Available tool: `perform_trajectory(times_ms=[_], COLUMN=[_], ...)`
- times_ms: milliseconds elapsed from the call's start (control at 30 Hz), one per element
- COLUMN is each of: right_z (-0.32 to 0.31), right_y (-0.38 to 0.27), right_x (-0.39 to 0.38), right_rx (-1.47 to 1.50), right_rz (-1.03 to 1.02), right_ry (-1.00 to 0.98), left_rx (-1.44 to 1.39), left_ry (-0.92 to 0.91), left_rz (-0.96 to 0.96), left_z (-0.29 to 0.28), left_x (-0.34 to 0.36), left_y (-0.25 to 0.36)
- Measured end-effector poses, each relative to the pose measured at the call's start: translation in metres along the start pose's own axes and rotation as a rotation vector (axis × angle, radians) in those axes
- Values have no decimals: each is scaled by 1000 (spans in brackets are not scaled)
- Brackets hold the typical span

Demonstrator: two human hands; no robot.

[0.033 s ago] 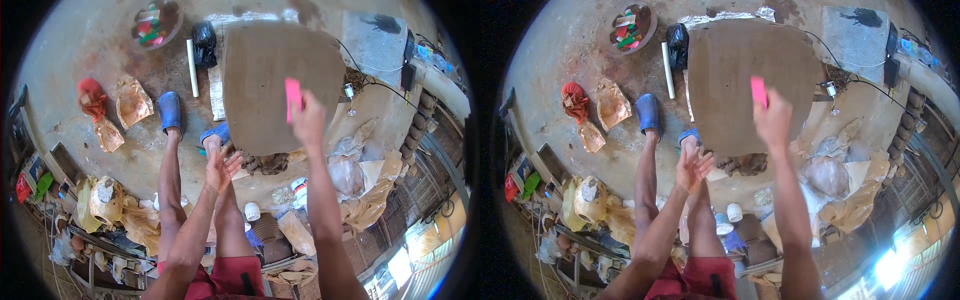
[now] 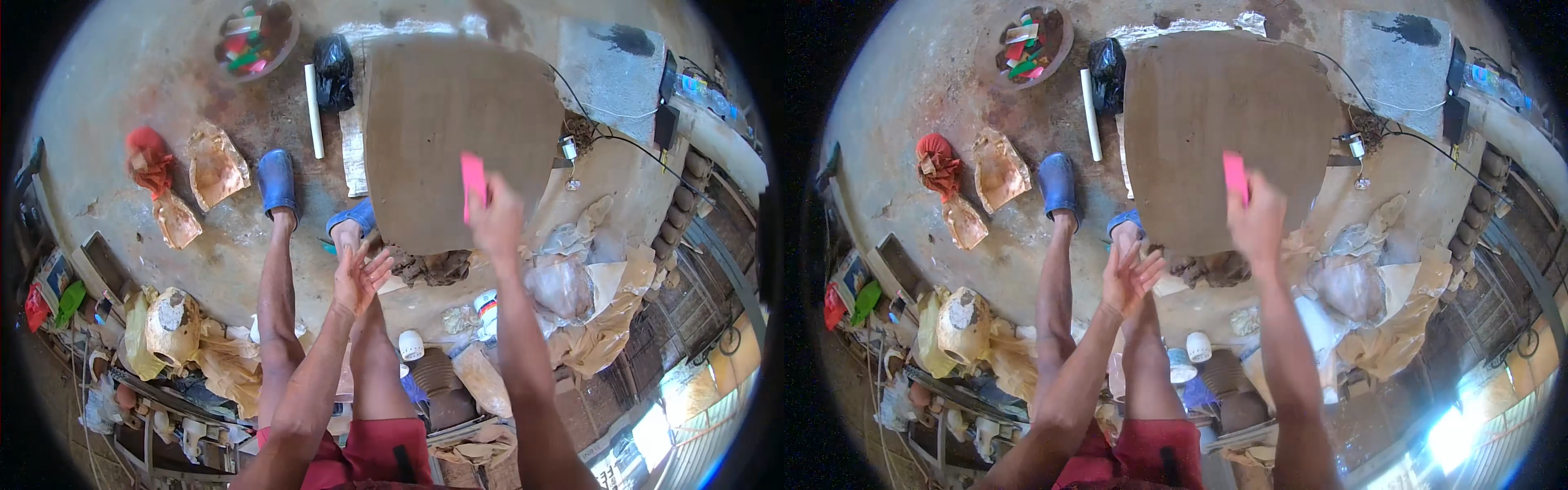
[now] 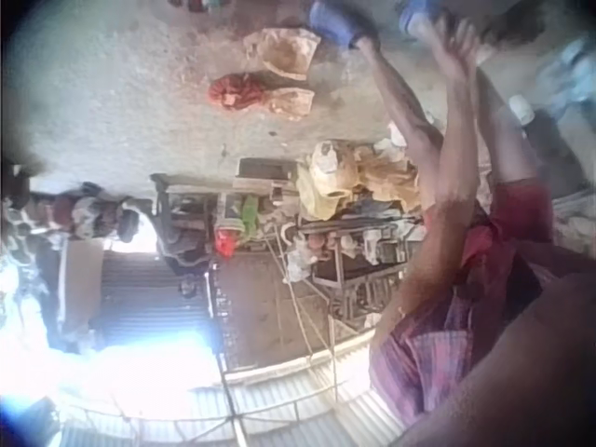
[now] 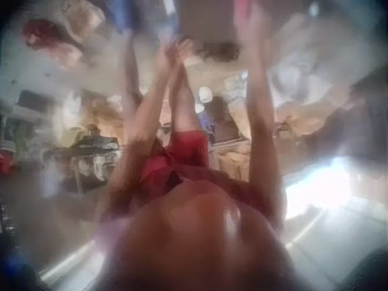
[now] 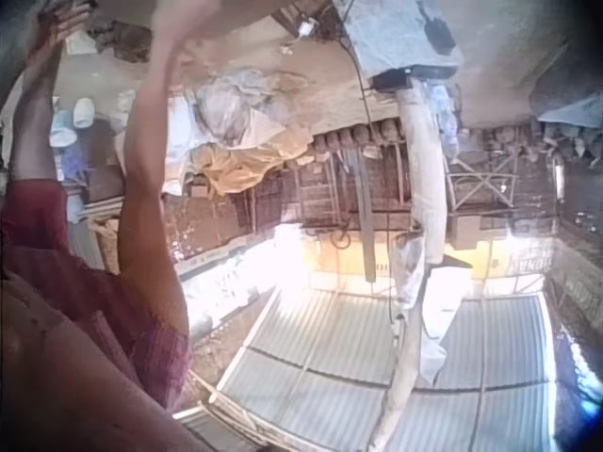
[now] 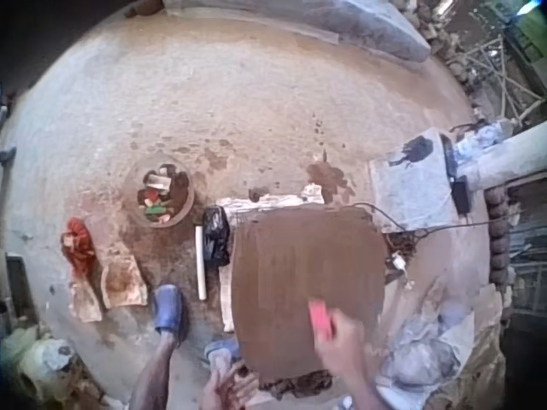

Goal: The person extracts a clay vessel from a two-part mold using a plastic tool and a pipe, then smooths a slab of clay on a board and cuts it with the same tool.

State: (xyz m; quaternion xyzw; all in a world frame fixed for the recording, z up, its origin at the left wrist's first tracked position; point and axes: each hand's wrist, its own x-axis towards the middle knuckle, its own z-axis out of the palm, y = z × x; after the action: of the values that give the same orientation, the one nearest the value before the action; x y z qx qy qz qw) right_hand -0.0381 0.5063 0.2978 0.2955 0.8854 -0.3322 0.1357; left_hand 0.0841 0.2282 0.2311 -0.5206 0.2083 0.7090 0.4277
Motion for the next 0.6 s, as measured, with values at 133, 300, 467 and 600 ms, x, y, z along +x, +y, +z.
perform_trajectory(times_ms=[133, 300, 467, 600], right_z=[2, -5, 24, 17], right_y=[40, -14, -63, -57], right_x=[-90, -44, 22, 41], right_rx=[-78, -107, -283, -436], right_rz=[50, -210, -627, -847], right_ry=[-94, -37, -222, -257], left_rx=[-16, 63, 167, 173], left_ry=[8, 29, 36, 20], left_rz=[-13, -2, -9, -6], left_z=[-12, -20, -34, -41], left_x=[-6, -11, -12, -14], left_y=[1, 5, 3, 6])
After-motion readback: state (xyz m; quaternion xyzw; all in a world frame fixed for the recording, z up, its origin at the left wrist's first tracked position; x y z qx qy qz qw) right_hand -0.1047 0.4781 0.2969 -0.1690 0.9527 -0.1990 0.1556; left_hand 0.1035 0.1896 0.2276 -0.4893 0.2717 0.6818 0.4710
